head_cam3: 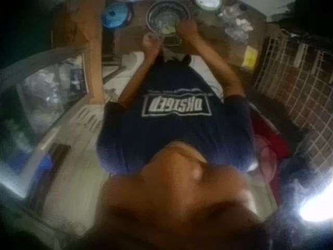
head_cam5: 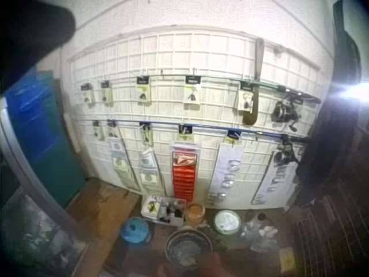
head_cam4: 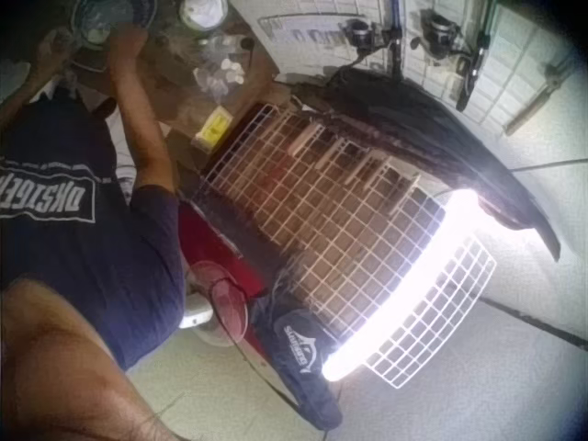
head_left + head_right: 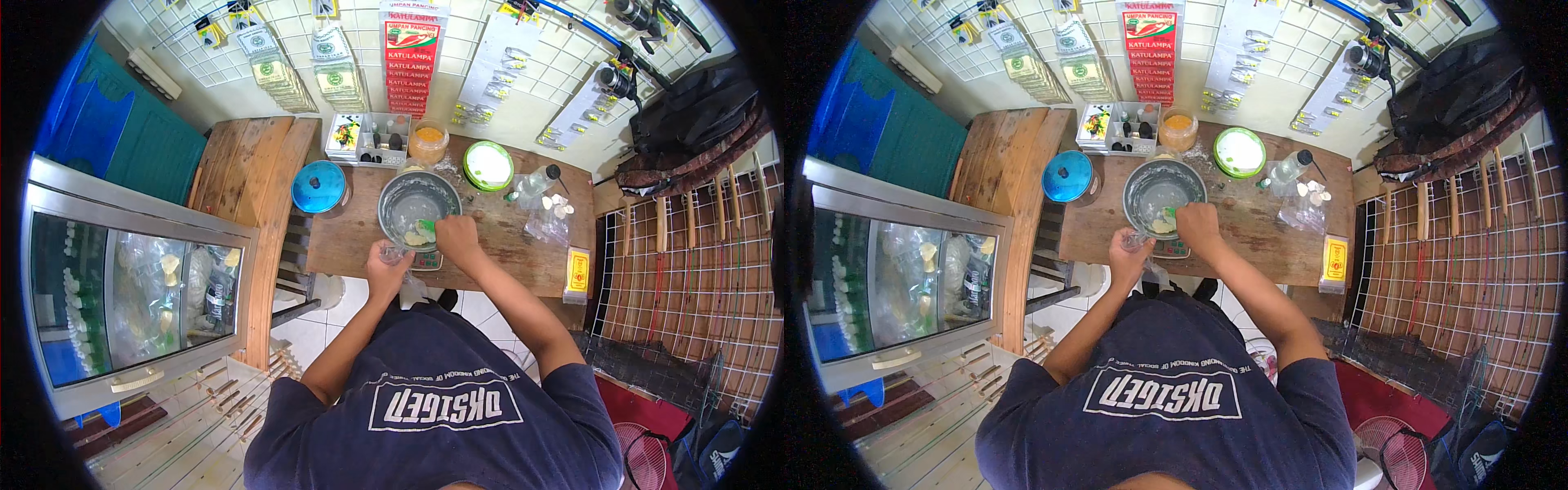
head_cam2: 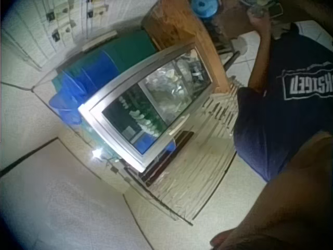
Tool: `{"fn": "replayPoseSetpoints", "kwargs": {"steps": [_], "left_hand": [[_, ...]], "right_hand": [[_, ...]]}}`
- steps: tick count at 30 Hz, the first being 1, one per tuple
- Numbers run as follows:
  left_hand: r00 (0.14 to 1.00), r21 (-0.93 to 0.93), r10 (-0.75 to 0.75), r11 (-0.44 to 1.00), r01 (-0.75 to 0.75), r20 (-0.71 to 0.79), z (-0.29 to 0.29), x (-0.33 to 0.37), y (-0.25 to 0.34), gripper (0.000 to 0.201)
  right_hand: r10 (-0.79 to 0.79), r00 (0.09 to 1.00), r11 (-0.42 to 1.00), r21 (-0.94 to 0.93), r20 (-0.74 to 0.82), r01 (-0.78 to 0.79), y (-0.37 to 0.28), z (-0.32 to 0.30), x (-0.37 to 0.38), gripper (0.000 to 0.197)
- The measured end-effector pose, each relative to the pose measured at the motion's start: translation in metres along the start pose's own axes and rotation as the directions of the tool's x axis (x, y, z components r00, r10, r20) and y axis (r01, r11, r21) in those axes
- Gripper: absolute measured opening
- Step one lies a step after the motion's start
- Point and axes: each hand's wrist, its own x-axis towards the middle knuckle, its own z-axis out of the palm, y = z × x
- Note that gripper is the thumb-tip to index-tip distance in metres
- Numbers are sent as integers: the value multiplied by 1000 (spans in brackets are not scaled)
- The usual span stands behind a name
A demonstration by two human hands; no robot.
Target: Mix ingredients in a bowl on a scale and package the prepared bait into plastic bags.
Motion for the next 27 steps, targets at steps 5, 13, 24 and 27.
{"fn": "replayPoseSetpoints", "kwargs": {"steps": [5, 13, 24, 27], "left_hand": [[1000, 130, -9, 991, 7, 21, 0, 2, 12, 40], [999, 212, 16, 977, -24, 38, -4, 8, 11, 45], [982, 134, -36, 991, 11, 187, -35, 69, 15, 39], [980, 174, -15, 985, -20, 198, -29, 67, 22, 39]], "right_hand": [[86, 996, 996, 40, -9, -85, -10, 12, -2, 13], [81, 996, 994, 77, -23, -80, -31, 21, 19, 15], [248, 968, 965, 79, 30, -250, -49, 4, 25, 14], [269, 959, 956, 95, 90, -278, -47, 11, 30, 14]]}}
